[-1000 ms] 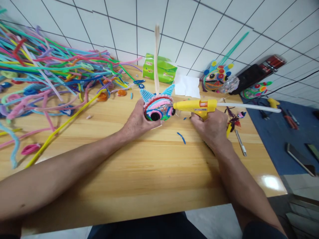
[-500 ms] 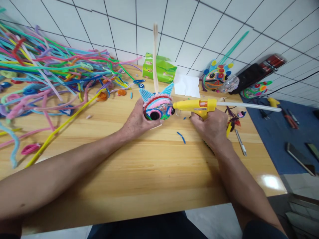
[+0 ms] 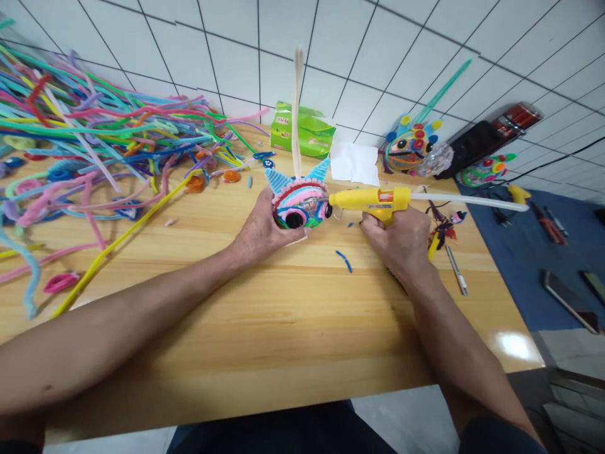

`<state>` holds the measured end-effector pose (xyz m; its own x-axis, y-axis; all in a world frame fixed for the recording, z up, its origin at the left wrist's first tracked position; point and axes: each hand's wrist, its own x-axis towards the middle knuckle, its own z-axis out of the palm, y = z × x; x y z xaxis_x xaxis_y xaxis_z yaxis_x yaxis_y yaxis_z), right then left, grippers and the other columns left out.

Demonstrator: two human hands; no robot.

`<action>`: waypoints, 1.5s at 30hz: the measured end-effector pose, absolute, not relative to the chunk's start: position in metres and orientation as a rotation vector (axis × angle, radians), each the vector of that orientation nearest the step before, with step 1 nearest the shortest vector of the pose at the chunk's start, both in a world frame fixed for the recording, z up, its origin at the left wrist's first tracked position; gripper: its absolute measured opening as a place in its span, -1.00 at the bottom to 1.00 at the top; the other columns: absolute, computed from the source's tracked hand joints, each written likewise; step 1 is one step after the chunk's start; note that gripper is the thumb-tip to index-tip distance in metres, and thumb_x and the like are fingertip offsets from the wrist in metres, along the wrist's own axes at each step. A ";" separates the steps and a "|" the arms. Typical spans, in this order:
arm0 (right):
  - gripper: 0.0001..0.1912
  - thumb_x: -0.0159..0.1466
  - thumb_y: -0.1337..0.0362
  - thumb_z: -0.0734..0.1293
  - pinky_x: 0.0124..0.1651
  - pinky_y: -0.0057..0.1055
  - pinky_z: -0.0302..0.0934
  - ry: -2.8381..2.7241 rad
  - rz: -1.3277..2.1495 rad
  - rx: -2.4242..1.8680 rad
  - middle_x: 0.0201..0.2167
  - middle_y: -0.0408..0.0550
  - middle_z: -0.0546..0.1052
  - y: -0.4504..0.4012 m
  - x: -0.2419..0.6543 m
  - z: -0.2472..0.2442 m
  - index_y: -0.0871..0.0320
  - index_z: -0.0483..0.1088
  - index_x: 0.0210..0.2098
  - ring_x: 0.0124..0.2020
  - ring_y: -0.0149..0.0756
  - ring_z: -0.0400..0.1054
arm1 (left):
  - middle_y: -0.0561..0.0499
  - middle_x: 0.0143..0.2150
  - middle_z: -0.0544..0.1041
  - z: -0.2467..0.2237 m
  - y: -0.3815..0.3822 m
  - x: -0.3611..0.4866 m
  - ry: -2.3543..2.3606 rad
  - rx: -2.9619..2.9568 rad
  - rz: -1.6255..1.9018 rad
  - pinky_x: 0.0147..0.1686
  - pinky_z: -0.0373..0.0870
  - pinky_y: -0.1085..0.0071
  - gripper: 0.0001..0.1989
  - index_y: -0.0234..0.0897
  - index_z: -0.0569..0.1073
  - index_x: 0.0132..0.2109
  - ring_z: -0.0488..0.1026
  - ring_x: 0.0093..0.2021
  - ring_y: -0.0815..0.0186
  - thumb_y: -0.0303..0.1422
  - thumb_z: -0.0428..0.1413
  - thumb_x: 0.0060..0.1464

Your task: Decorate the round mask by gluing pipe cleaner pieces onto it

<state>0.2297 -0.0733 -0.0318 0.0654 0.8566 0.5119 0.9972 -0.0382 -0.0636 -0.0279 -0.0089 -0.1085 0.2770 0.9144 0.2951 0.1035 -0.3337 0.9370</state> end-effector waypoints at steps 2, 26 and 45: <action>-0.89 0.18 0.23 0.31 -0.32 -0.23 0.25 -1.835 -0.466 -1.949 -0.56 -0.01 0.45 -0.073 0.230 -0.032 0.06 0.35 -0.47 -0.45 -0.11 0.39 | -0.10 0.08 0.52 -0.108 -0.009 -0.028 0.954 1.669 1.151 0.12 0.63 -0.05 -0.19 -0.17 0.24 0.10 0.60 0.08 0.02 -0.15 0.54 -0.16; -0.87 0.18 0.20 0.31 -0.29 -0.22 0.27 -1.832 -0.464 -1.993 -0.53 0.03 0.49 -0.073 0.229 -0.028 0.09 0.38 -0.46 -0.43 -0.08 0.43 | -0.12 0.10 0.50 -0.109 -0.009 -0.028 0.956 1.656 1.141 0.13 0.61 -0.09 -0.18 -0.17 0.24 0.10 0.58 0.08 0.01 -0.17 0.55 -0.17; -0.87 0.17 0.19 0.33 -0.28 -0.17 0.31 -1.779 -0.379 -1.985 -0.55 0.04 0.48 -0.075 0.227 -0.028 0.06 0.38 -0.47 -0.38 -0.02 0.45 | -0.11 0.09 0.53 -0.108 -0.010 -0.028 0.937 1.658 1.154 0.13 0.64 -0.08 -0.20 -0.16 0.24 0.09 0.61 0.08 0.03 -0.15 0.54 -0.14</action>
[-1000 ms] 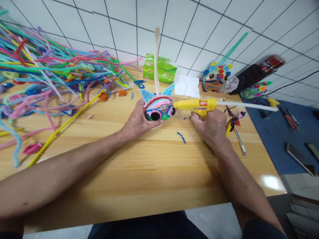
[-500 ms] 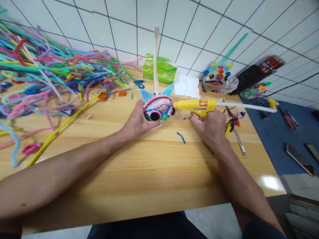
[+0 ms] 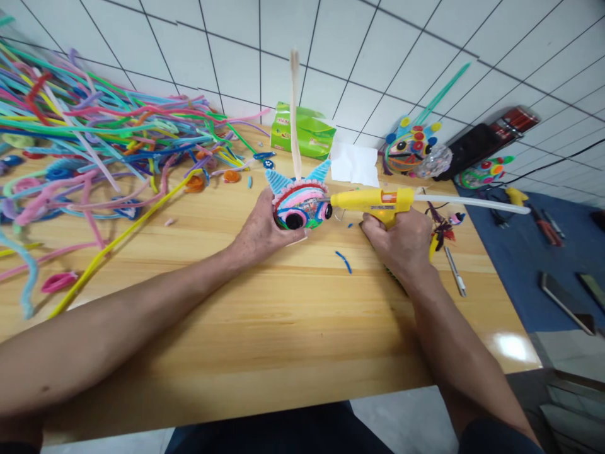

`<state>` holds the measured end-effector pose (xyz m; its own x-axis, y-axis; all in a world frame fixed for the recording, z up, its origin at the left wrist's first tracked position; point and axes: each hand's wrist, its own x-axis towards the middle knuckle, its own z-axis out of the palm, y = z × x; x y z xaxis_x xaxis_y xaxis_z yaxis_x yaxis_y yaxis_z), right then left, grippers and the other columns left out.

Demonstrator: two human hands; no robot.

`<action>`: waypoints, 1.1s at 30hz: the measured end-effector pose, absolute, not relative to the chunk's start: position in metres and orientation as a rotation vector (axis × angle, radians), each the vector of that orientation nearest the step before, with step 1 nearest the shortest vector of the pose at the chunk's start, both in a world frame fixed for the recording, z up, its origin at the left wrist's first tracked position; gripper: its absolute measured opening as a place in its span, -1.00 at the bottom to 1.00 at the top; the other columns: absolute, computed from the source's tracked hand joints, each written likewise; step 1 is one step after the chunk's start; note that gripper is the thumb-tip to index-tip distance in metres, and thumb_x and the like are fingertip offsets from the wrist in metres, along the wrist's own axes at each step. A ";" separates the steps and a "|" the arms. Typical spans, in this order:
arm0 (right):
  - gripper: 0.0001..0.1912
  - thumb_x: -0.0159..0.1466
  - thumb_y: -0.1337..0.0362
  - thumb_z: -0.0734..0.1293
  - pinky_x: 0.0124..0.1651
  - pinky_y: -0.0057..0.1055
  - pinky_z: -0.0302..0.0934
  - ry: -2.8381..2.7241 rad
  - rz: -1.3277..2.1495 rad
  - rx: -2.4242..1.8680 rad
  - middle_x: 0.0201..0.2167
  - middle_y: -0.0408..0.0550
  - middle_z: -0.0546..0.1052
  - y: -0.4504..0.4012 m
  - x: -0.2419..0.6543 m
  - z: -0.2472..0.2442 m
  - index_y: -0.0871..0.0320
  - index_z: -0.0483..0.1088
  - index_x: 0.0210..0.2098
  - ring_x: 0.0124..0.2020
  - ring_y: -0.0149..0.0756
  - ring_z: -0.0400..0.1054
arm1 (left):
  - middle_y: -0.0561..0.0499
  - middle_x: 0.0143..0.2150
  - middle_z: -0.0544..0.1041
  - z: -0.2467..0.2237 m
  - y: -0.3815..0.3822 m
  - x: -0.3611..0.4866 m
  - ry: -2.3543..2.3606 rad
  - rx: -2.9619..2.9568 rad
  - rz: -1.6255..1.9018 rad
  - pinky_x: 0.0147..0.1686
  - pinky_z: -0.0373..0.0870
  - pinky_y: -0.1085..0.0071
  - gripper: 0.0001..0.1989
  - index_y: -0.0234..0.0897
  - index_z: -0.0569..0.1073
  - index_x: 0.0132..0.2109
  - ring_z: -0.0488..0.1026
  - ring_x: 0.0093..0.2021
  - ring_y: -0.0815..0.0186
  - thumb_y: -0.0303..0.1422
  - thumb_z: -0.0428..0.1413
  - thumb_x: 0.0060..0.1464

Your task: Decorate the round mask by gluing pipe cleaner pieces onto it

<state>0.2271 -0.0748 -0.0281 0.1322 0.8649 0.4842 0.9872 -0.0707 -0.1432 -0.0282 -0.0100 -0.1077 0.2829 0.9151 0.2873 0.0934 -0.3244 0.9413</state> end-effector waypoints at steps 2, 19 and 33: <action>-0.87 0.18 0.19 0.33 -0.27 -0.17 0.31 -1.784 -0.368 -1.990 -0.54 0.05 0.49 -0.075 0.227 -0.028 0.06 0.37 -0.47 -0.37 -0.01 0.46 | -0.13 0.11 0.52 -0.107 -0.010 -0.028 0.944 1.659 1.150 0.15 0.63 -0.10 -0.19 -0.17 0.24 0.11 0.60 0.10 0.00 -0.15 0.54 -0.15; -0.84 0.17 0.16 0.31 -0.29 -0.18 0.31 -1.785 -0.394 -1.983 -0.56 0.03 0.50 -0.074 0.227 -0.027 0.07 0.37 -0.49 -0.45 -0.04 0.45 | -0.14 0.09 0.52 -0.107 -0.010 -0.029 0.991 1.654 1.119 0.13 0.61 -0.13 -0.20 -0.17 0.25 0.09 0.60 0.07 0.00 -0.16 0.55 -0.16; -0.76 0.27 0.05 0.35 -0.18 -0.13 0.39 -1.593 -0.134 -1.879 -0.41 0.05 0.60 -0.067 0.245 -0.007 0.08 0.49 -0.35 -0.32 -0.04 0.50 | -0.13 0.14 0.49 -0.117 -0.008 -0.026 0.945 1.669 1.205 0.17 0.60 -0.03 -0.19 -0.16 0.27 0.15 0.55 0.14 0.04 -0.18 0.53 -0.14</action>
<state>0.2449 -0.0668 -0.0066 0.2522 0.8419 0.4771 0.9098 -0.0383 -0.4133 -0.0259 -0.0075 -0.1170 0.2507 0.9128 0.3223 0.0954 -0.3546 0.9301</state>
